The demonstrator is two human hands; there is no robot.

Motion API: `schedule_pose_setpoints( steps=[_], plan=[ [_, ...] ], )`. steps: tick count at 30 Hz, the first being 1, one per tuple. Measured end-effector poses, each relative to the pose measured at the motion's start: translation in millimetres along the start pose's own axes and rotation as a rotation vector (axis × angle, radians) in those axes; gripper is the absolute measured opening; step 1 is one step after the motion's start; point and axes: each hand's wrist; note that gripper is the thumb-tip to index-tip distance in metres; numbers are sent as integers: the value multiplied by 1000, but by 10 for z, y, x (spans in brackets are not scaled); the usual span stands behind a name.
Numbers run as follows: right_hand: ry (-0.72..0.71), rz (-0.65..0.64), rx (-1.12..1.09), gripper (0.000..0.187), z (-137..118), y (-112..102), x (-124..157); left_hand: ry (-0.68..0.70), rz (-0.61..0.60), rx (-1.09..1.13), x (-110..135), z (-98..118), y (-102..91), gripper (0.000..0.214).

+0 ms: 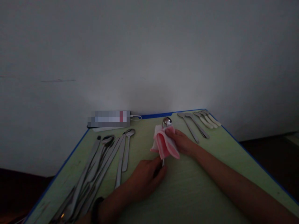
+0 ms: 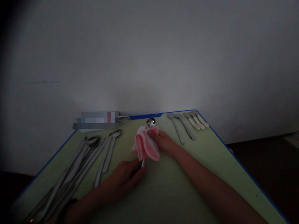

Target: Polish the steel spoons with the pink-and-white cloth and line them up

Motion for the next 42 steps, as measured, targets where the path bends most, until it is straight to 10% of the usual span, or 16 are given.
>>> schedule_pose_setpoints(
  steps=[10,31,42],
  plan=[
    [-158,168,-235,28,-1,-42,-99,112,-64,-40,77,-13,-79,23],
    [-90,21,-78,25,5,-12,-59,27,-84,-33,25,52,-41,26],
    [-16,42,-128,26,3,-9,-51,-76,189,146,29,-37,2,24]
  ],
)
Point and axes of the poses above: each hand's wrist, its own x-axis away from the middle knuckle, its own y-axis out of the palm, z = x × y, and after that the axes turned 12 degrees about y, right-handed
